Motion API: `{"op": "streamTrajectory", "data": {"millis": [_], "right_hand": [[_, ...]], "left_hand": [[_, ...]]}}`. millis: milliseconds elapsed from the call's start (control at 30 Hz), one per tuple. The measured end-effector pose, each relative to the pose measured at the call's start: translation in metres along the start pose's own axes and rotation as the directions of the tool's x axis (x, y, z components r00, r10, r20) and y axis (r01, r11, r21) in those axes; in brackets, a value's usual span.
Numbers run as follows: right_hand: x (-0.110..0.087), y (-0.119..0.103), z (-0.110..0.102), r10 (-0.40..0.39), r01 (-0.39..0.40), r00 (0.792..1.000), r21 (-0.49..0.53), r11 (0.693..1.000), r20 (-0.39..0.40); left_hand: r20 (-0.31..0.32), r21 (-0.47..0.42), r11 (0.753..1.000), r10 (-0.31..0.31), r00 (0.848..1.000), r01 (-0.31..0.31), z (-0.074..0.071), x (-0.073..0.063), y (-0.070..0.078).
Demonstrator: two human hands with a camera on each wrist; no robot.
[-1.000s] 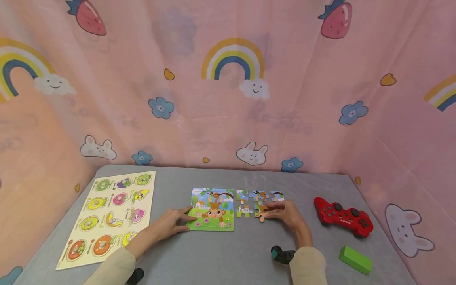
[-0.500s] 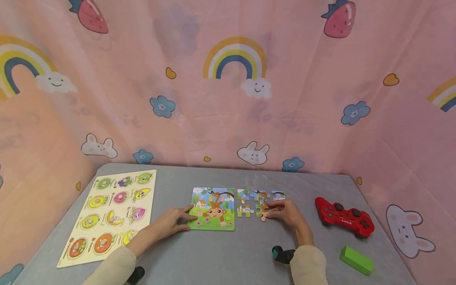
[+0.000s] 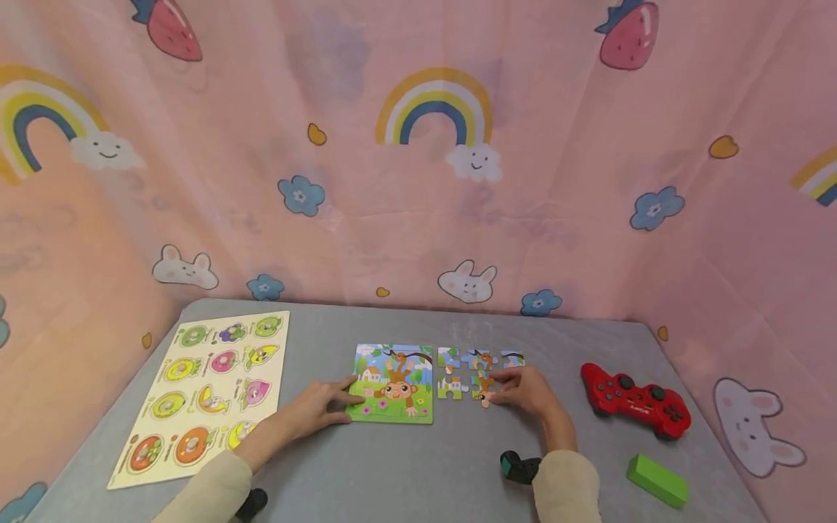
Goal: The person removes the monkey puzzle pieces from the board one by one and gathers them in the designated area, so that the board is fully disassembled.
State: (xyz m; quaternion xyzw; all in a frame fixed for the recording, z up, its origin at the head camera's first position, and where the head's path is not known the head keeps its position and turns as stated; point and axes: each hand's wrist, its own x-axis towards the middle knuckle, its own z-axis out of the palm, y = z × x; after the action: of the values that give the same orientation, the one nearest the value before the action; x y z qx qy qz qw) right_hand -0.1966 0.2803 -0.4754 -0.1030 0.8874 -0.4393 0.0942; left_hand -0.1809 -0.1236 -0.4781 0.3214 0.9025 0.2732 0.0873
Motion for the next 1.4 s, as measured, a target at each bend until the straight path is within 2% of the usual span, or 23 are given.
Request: {"op": "streamTrajectory", "data": {"millis": [133, 267, 400, 600, 933, 1033, 1233, 1400], "right_hand": [[0.001, -0.002, -0.004, 0.020, -0.020, 1.000, -0.011, 1.000, 0.006], [-0.001, -0.003, -0.008, 0.041, -0.043, 0.998, 0.039, 0.998, 0.037], [-0.003, -0.001, -0.010, 0.009, -0.015, 0.999, 0.126, 0.992, 0.045], [-0.005, -0.003, -0.007, -0.035, 0.036, 0.999, 0.185, 0.982, -0.009], [0.004, -0.015, 0.024, -0.065, 0.092, 0.994, 0.344, 0.934, -0.090], [0.010, -0.019, 0.036, -0.077, 0.104, 0.993, 0.350, 0.931, -0.089], [0.023, -0.029, 0.056, -0.150, 0.163, 0.987, 0.375, 0.912, -0.064], [0.032, -0.037, 0.069, -0.161, 0.168, 0.986, 0.386, 0.907, -0.050]], "left_hand": [[-0.006, 0.000, 1.000, -0.001, 1.000, 0.001, 0.000, 0.002, 0.001], [-0.005, 0.005, 1.000, 0.000, 1.000, 0.000, 0.000, 0.002, 0.002], [-0.001, 0.007, 1.000, -0.005, 1.000, 0.005, -0.001, 0.001, 0.001], [-0.002, 0.003, 1.000, -0.009, 1.000, 0.009, -0.001, 0.000, 0.000], [-0.008, 0.006, 1.000, -0.011, 1.000, 0.011, 0.001, -0.001, -0.001], [-0.005, 0.005, 1.000, -0.013, 1.000, 0.013, 0.001, -0.002, -0.001], [0.002, 0.009, 1.000, -0.013, 1.000, 0.013, 0.000, -0.001, 0.000], [0.004, 0.016, 1.000, -0.015, 1.000, 0.015, -0.001, 0.000, 0.001]]}}
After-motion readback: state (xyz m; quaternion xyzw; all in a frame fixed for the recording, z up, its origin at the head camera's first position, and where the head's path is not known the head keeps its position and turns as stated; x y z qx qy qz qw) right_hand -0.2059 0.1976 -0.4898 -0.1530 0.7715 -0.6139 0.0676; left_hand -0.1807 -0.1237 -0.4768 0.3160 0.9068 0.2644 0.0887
